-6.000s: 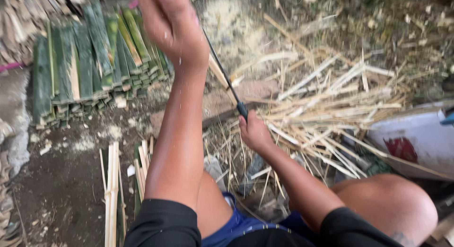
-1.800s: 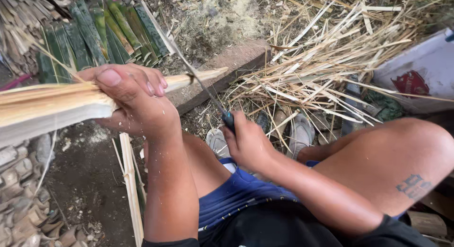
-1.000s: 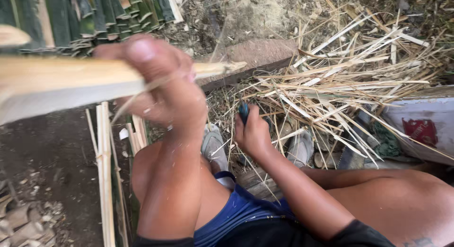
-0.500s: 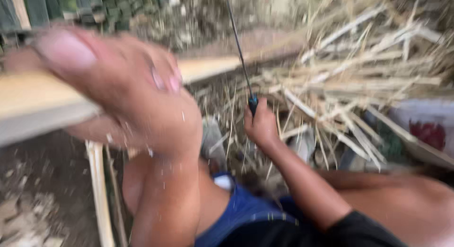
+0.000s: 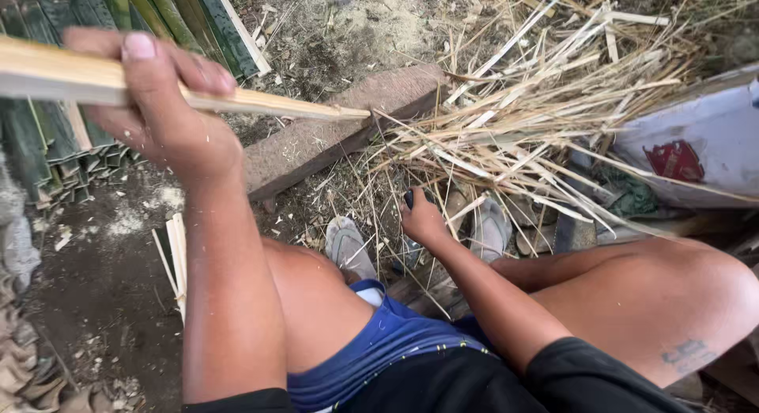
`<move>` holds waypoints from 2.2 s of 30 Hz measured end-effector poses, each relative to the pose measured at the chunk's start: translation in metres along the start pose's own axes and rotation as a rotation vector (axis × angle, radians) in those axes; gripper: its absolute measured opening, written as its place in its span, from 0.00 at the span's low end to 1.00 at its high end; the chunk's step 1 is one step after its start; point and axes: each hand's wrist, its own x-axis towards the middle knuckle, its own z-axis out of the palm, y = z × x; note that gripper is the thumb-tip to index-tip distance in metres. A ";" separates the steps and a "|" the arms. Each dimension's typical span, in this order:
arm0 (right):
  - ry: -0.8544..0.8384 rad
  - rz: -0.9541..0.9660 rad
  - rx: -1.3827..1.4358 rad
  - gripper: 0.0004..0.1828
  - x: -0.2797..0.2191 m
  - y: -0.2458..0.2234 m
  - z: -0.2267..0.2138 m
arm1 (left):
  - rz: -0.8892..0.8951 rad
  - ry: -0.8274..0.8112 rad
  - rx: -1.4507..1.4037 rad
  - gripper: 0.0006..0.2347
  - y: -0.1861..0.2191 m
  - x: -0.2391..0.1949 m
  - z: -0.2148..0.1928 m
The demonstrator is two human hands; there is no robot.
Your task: The person sits on the ground and uses a knife to shave the outer layer off long bamboo strips. They hold the bamboo with one hand and scrape the knife along its length, creating thin shavings that fall to the ground. The person repeatedly repositions the bamboo to continue shaving different sections.
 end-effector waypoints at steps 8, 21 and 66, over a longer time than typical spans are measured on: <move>-0.109 -0.496 0.283 0.22 -0.131 -0.144 -0.078 | 0.099 0.132 0.014 0.11 0.046 -0.022 0.024; 0.084 -0.497 0.219 0.21 -0.074 -0.110 -0.006 | -0.010 0.348 0.264 0.13 0.011 -0.062 0.042; 0.087 -0.149 -0.177 0.30 0.084 0.057 0.031 | -0.016 0.174 -0.103 0.25 0.016 -0.031 -0.051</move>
